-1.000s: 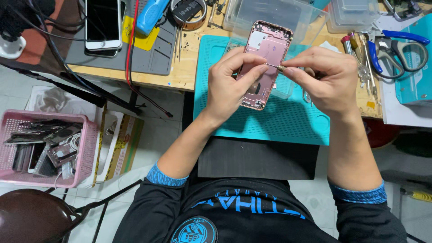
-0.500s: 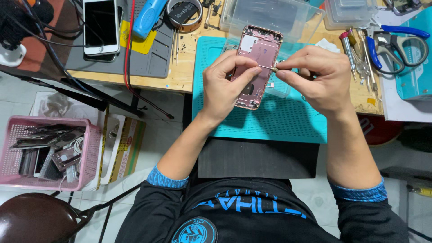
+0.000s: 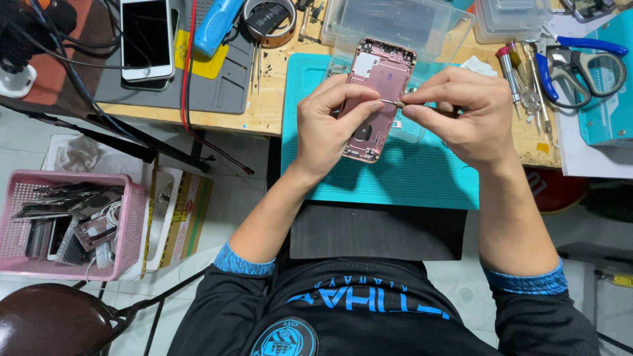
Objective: The person disassembles a pink smartphone at a repair bench, using a screwdriver and pry tool to remove screws and internal components from the phone housing. They place the removed small parts into a clear plastic tray while working on the phone frame throughout the clip.
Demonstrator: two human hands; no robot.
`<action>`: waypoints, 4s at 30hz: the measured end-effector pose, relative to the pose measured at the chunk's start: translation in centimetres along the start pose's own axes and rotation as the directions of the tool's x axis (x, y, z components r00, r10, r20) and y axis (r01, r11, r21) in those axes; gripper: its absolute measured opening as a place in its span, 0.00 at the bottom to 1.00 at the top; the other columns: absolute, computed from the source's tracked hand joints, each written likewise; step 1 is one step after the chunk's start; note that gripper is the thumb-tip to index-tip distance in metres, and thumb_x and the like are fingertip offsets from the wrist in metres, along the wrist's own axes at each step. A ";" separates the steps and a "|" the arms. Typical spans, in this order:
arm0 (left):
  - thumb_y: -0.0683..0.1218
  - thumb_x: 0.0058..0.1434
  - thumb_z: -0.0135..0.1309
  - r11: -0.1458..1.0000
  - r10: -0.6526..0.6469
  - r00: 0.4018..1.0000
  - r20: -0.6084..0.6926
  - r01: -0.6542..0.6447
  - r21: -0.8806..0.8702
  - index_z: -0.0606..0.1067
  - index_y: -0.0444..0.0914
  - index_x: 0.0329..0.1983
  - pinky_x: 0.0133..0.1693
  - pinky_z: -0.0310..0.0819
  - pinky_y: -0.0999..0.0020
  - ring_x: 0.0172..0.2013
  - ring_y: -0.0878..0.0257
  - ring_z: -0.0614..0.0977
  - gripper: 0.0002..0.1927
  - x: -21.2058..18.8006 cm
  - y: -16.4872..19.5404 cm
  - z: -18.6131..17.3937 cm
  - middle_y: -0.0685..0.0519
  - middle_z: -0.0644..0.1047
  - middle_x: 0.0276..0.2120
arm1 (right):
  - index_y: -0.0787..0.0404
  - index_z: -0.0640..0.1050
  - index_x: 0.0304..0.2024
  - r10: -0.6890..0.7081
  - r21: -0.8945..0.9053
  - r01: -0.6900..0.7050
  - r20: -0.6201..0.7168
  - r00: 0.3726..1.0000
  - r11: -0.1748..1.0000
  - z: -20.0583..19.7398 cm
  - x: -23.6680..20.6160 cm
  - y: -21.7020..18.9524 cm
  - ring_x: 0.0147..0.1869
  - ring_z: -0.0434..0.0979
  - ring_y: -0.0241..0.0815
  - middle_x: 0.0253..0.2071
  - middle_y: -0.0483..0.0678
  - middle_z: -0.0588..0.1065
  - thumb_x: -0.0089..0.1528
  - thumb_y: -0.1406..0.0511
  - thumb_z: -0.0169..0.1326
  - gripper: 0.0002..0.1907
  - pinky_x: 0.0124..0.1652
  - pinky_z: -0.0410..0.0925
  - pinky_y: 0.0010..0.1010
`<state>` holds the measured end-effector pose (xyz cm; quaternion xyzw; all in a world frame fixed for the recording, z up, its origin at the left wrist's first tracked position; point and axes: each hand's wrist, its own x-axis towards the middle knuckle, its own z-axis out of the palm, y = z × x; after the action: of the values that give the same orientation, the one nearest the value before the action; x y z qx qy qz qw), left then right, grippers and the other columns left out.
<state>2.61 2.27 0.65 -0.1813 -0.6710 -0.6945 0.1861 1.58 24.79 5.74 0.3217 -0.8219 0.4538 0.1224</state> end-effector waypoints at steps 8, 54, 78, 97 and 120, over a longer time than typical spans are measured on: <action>0.38 0.62 0.66 0.992 -0.090 0.995 0.041 0.093 -0.087 0.83 0.35 0.42 0.39 0.75 0.78 0.39 0.71 0.80 0.06 0.0 -0.6 -0.1 0.56 0.79 0.41 | 0.63 0.85 0.46 -0.005 0.013 0.005 0.005 1.000 1.000 -0.1 -0.1 0.1 0.27 0.62 0.25 0.36 0.46 0.79 0.63 0.73 0.68 0.09 0.27 0.54 0.18; 0.28 0.72 0.46 0.829 -0.149 0.952 0.268 0.268 -0.491 0.52 0.39 0.81 0.60 0.78 0.68 0.58 0.63 0.79 0.37 -0.7 -2.9 -0.5 0.44 0.75 0.62 | 0.58 0.85 0.46 -0.145 -0.336 0.155 0.055 0.988 0.929 2.1 1.1 -1.6 0.37 0.77 0.37 0.41 0.45 0.78 0.60 0.72 0.68 0.12 0.35 0.70 0.27; 0.28 0.72 0.45 0.856 -0.145 0.954 0.262 0.254 -0.449 0.52 0.40 0.81 0.58 0.80 0.70 0.58 0.64 0.80 0.37 -0.5 -2.6 -0.6 0.43 0.73 0.64 | 0.60 0.84 0.45 -0.179 -0.308 0.180 0.034 0.983 0.934 2.5 1.1 -0.9 0.38 0.78 0.40 0.40 0.48 0.76 0.60 0.69 0.71 0.12 0.36 0.70 0.30; 0.28 0.71 0.44 0.887 -0.164 0.949 0.269 0.261 -0.380 0.51 0.38 0.81 0.55 0.80 0.72 0.57 0.64 0.80 0.37 0.2 -2.5 0.4 0.40 0.71 0.68 | 0.65 0.79 0.47 -0.243 -0.157 0.239 -0.006 0.970 0.958 1.7 1.4 -0.2 0.43 0.82 0.43 0.42 0.53 0.75 0.58 0.70 0.66 0.15 0.41 0.75 0.27; 0.27 0.69 0.44 0.890 -0.159 0.951 0.267 0.255 -0.379 0.52 0.37 0.80 0.57 0.78 0.72 0.61 0.65 0.77 0.38 0.5 -2.8 1.5 0.42 0.69 0.69 | 0.65 0.81 0.45 -0.181 -0.223 0.166 -0.048 0.982 0.961 1.2 0.8 0.3 0.39 0.78 0.42 0.39 0.51 0.75 0.60 0.69 0.69 0.13 0.38 0.71 0.31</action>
<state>0.81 3.83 -1.48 -0.2220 -0.5434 -0.8095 -0.0099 0.88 23.53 5.27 0.3614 -0.8307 0.3591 0.2243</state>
